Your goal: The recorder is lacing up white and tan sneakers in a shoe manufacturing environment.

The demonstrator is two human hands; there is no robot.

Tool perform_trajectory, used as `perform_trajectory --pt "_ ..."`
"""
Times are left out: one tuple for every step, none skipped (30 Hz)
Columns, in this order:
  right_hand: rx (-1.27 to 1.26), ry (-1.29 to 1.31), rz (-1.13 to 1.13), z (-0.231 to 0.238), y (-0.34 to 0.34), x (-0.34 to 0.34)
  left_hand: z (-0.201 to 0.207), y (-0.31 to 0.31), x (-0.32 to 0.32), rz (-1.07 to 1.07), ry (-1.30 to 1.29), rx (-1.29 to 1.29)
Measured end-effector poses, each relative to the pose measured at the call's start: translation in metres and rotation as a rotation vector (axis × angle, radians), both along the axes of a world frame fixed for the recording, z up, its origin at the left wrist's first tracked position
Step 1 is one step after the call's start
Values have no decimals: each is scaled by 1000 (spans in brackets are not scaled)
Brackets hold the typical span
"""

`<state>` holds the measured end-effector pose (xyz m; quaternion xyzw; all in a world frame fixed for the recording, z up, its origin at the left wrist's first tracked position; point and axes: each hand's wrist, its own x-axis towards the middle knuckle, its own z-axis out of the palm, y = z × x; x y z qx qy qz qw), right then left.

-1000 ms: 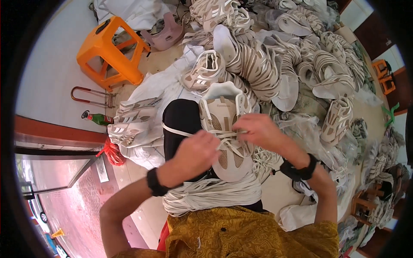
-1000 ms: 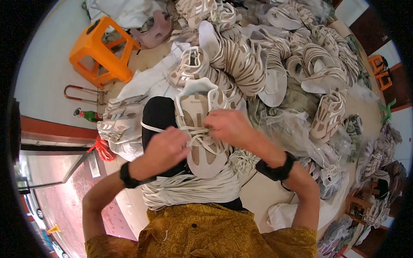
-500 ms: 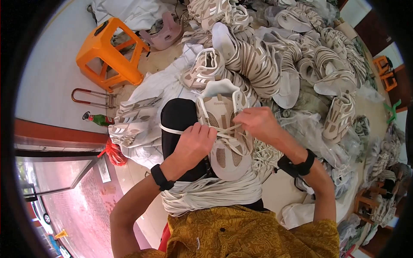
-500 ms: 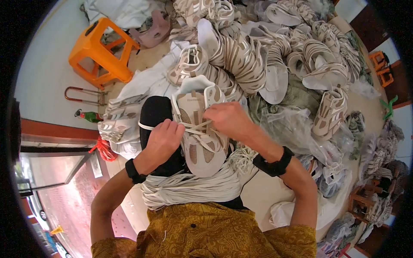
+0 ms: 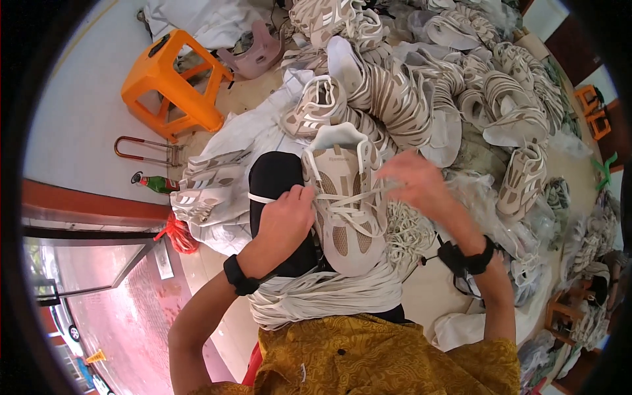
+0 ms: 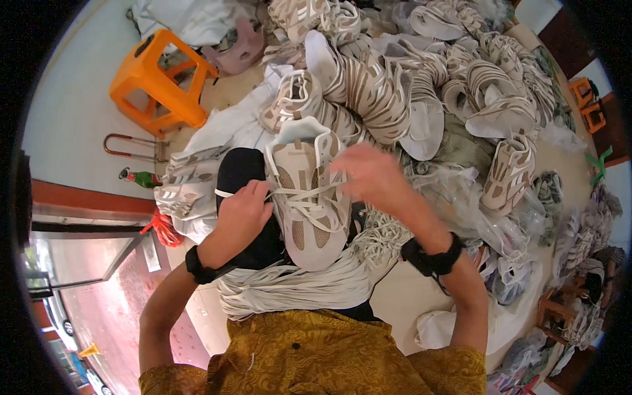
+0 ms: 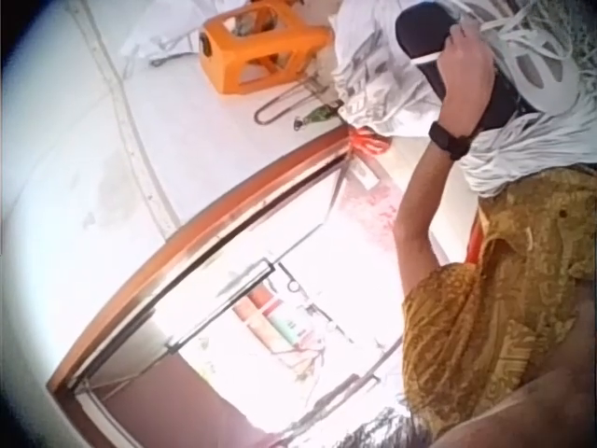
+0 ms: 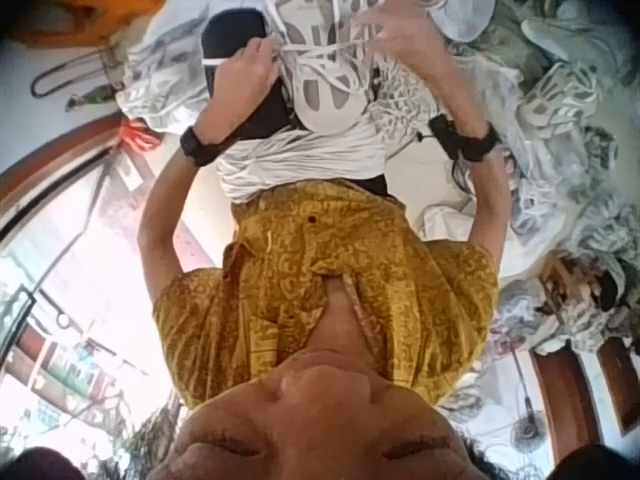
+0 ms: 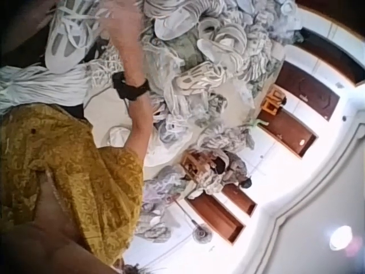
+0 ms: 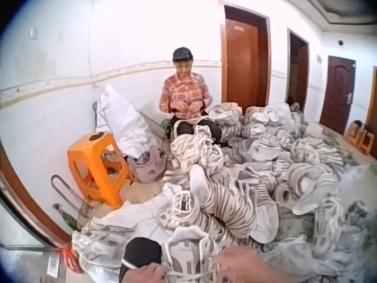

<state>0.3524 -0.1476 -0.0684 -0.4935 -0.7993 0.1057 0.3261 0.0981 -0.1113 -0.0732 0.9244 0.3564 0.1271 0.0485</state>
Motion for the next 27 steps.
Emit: perform_trajectory --pt "-18 -17 63 -3 1 -19 -5 1 1 10 57 -47" --pt "-39 -32 128 -10 4 -34 -12 2 0 22 117 -98" --pt "-40 -33 126 -15 5 -38 -15 4 0 8 110 -53" --pt "-59 -26 111 -19 5 -40 -15 7 -2 5 108 -54" --pt "-78 -19 96 -21 4 -42 -13 9 -4 -38 119 -51" --pt "-81 -24 100 -15 0 -41 -12 13 -6 -74 128 -49" --pt "-200 -14 71 -5 -11 -39 -12 15 -8 -68 124 -53" --pt "-318 -5 42 0 -19 -39 -12 18 -9 -56 89 -60" --pt "-318 -6 39 -4 -26 -43 -11 21 -8 -53 56 -64" --pt "-338 -77 28 -14 -32 -49 -9 23 -8 -54 54 -63" --pt "-358 -148 17 -20 -35 -52 -6 24 -8 -48 58 -57" --pt "-358 -151 18 -23 -34 -52 -6 25 -8 -41 62 -54" --pt "-329 -103 36 -25 -32 -51 -4 25 -8 -39 61 -55" --pt "-299 -55 55 -26 -29 -50 -3 25 -7 -49 37 -55" --pt "-302 -56 53 -23 -24 -48 -4 27 -6 -63 14 -57" --pt "-438 80 7 -14 -19 -43 -4 28 -8 -60 10 -54" --pt "-574 216 -41 -8 -14 -37 -3 29 -10 -52 7 -49" --pt "-572 211 -37 -6 -9 -31 -2 28 -11 -43 5 -45" --pt "-364 114 -13 -4 -3 -24 -2 29 -14 -37 1 -43" --pt "-155 19 12 -2 1 -19 -2 30 -16 -26 9 -43" --pt "91 -165 1 -3 3 -18 -2 31 -17 -17 18 -42" --pt "92 -169 4 -2 4 -18 -2 31 -17 -14 14 -42" --pt "71 -71 70 -2 3 -18 -1 31 -17 -30 24 -27" --pt "47 28 136 -3 2 -19 -1 30 -17 -46 33 -14" --pt "44 25 138 -4 1 -19 -1 30 -17 -43 30 -16" --pt "-187 261 190 -6 0 -18 -1 32 -15 -36 40 -29" --pt "-419 498 238 -7 -1 -17 0 33 -14 -29 49 -40"
